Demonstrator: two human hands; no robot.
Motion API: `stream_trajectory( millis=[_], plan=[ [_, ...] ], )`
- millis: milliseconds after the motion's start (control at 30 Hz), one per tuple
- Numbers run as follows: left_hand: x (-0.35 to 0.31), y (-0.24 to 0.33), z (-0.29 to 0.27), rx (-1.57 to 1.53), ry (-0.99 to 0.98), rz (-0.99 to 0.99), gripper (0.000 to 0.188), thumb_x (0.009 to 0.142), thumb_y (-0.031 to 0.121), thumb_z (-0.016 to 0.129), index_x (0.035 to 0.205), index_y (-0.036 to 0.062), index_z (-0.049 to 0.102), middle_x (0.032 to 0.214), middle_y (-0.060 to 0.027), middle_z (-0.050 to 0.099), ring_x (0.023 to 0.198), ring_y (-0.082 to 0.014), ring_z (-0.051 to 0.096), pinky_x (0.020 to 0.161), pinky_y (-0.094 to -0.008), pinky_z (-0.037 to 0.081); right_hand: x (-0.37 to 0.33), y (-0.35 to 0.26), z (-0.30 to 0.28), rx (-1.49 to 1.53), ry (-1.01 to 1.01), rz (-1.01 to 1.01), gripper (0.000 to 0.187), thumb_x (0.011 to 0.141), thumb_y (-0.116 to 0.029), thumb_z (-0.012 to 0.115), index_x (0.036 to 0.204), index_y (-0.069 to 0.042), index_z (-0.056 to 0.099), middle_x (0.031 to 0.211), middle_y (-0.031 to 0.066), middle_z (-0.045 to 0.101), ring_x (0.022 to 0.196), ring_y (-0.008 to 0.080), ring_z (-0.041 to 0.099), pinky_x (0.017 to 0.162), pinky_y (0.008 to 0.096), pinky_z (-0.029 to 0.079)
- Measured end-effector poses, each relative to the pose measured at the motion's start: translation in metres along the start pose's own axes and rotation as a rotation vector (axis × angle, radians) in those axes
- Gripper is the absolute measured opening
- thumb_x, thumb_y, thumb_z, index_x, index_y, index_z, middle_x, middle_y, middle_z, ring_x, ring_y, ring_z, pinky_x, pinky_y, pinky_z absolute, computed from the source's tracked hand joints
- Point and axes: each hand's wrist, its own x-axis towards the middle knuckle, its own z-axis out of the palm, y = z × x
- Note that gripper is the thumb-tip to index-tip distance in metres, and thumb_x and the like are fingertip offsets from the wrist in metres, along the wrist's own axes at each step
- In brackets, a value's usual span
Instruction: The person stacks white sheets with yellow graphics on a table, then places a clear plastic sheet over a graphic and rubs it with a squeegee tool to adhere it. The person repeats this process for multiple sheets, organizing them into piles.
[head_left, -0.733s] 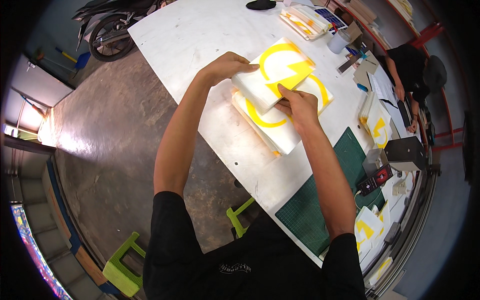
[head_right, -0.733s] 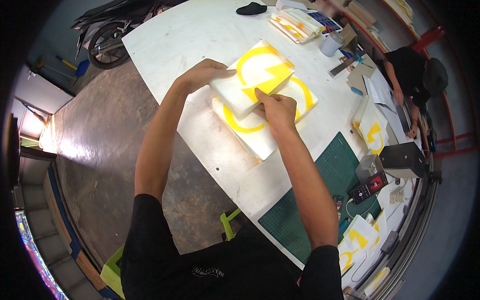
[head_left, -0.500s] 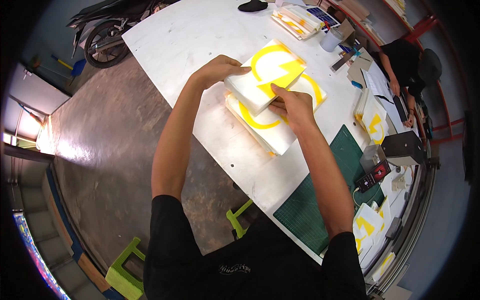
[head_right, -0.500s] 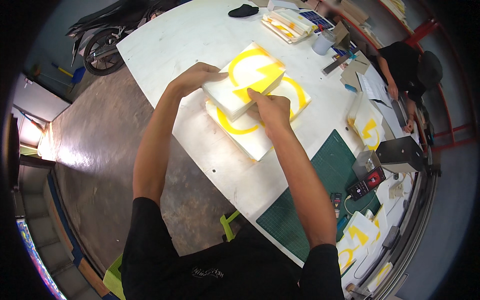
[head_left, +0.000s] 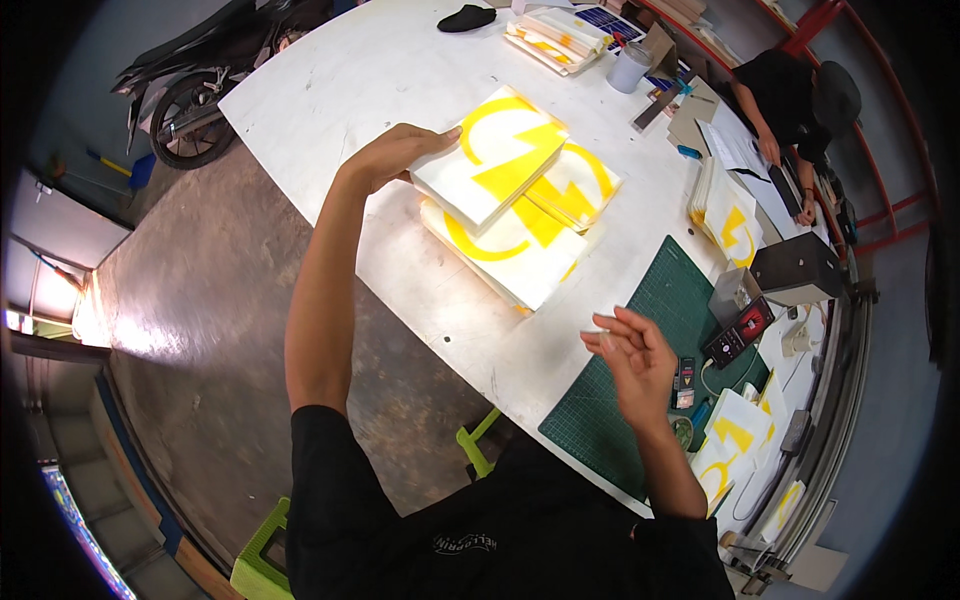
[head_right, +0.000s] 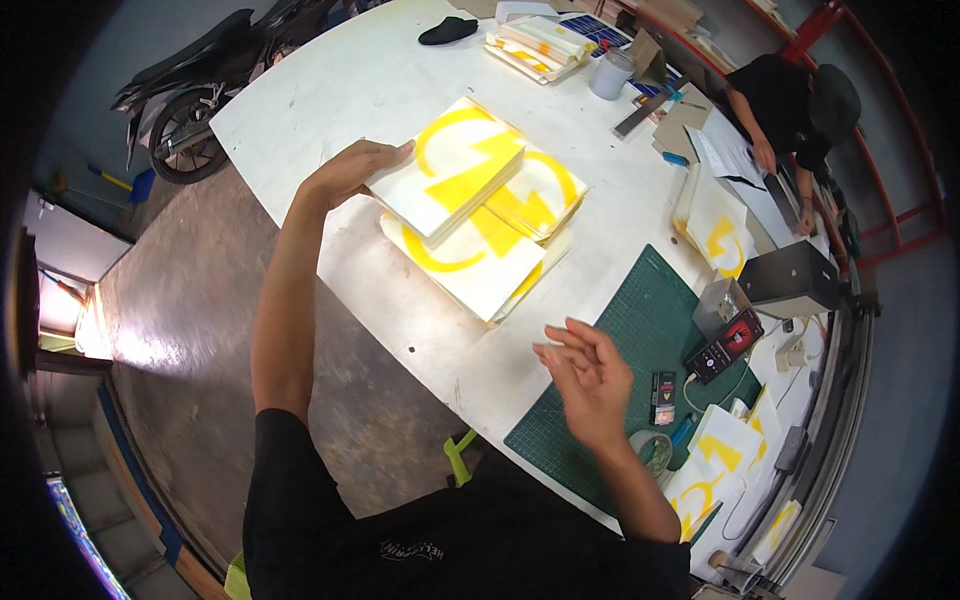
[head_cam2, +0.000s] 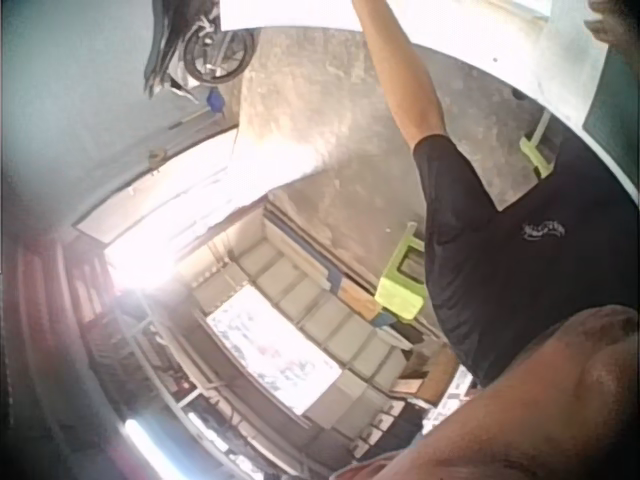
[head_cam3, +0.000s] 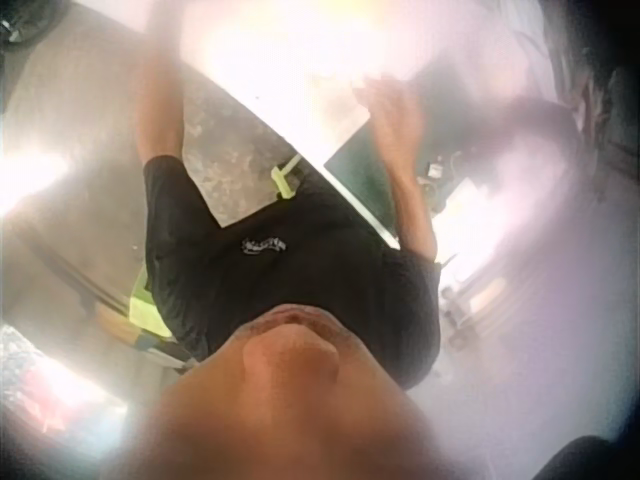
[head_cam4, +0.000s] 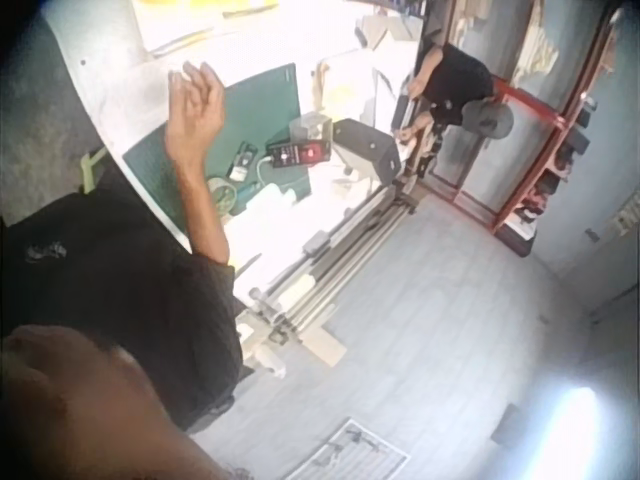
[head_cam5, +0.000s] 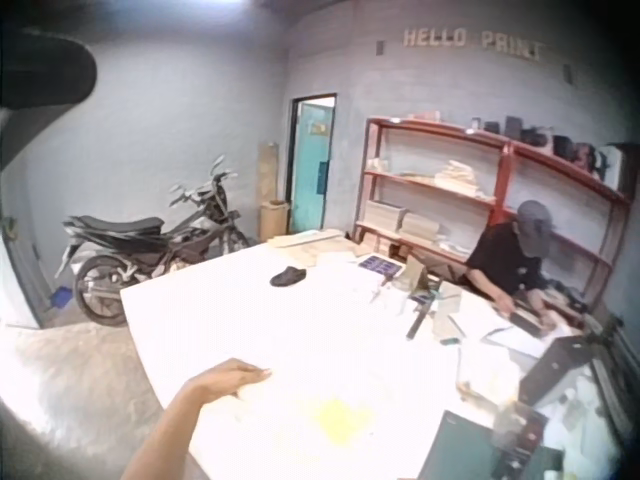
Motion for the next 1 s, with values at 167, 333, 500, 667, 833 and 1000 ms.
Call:
stream_trajectory(
  millis=[167, 333, 500, 667, 833, 1000],
  plan=[
    [0.002, 0.007, 0.004, 0.114, 0.035, -0.014, 0.086, 0.087, 0.069, 0.065, 0.128, -0.0065, 0.066, 0.123, -0.0221, 0.069, 0.113, -0.031, 0.066, 0.098, -0.04, 0.052, -0.027, 0.008, -0.041, 0.015, 0.07, 0.02, 0.038, 0.099, 0.0, 0.063, 0.134, 0.009, 0.05, 0.121, 0.0219, 0.067, 0.104, 0.0271, 0.072, 0.091, 0.037, 0.06],
    [0.017, -0.001, 0.003, 0.161, 0.071, -0.023, 0.084, 0.09, 0.066, 0.063, 0.131, -0.0074, 0.063, 0.125, -0.0231, 0.067, 0.116, -0.0303, 0.065, 0.1, -0.0387, 0.05, -0.057, 0.024, -0.087, 0.026, 0.204, 0.028, 0.036, 0.099, -0.001, 0.062, 0.132, 0.008, 0.052, 0.117, 0.0212, 0.069, 0.101, 0.0276, 0.073, 0.089, 0.0371, 0.061],
    [0.01, 0.008, 0.007, 0.112, 0.123, -0.018, 0.082, 0.091, 0.064, 0.064, 0.132, -0.0069, 0.063, 0.129, -0.0257, 0.065, 0.119, -0.0329, 0.064, 0.104, -0.0385, 0.048, -0.09, 0.02, -0.114, -0.032, 0.355, 0.061, 0.034, 0.1, -0.005, 0.062, 0.131, 0.008, 0.053, 0.115, 0.021, 0.07, 0.097, 0.0269, 0.073, 0.086, 0.038, 0.061],
    [0.015, 0.016, 0.009, 0.191, 0.07, -0.085, 0.08, 0.093, 0.06, 0.063, 0.137, -0.0063, 0.06, 0.134, -0.0256, 0.063, 0.123, -0.0322, 0.061, 0.106, -0.036, 0.045, -0.118, 0.029, -0.141, -0.014, 0.472, 0.082, 0.035, 0.1, -0.008, 0.063, 0.13, 0.007, 0.054, 0.114, 0.0202, 0.07, 0.095, 0.0263, 0.073, 0.086, 0.0384, 0.06],
    [0.022, -0.005, -0.002, 0.247, 0.208, 0.091, 0.066, 0.1, 0.05, 0.058, 0.137, -0.0045, 0.061, 0.129, -0.0167, 0.067, 0.126, -0.0237, 0.057, 0.109, -0.0393, 0.041, -0.161, 0.028, -0.189, -0.044, 0.606, 0.009, 0.037, 0.102, -0.012, 0.062, 0.133, 0.006, 0.053, 0.112, 0.0198, 0.07, 0.094, 0.0269, 0.073, 0.086, 0.0389, 0.06],
    [0.019, 0.004, 0.0, 0.084, 0.187, -0.003, 0.069, 0.099, 0.053, 0.06, 0.14, -0.0029, 0.057, 0.128, -0.0144, 0.067, 0.117, -0.0228, 0.061, 0.103, -0.0371, 0.045, -0.225, 0.009, -0.257, -0.179, 0.961, -0.067, 0.035, 0.104, -0.017, 0.06, 0.131, 0.005, 0.058, 0.11, 0.0196, 0.071, 0.092, 0.0235, 0.072, 0.085, 0.0352, 0.059]
  ],
)
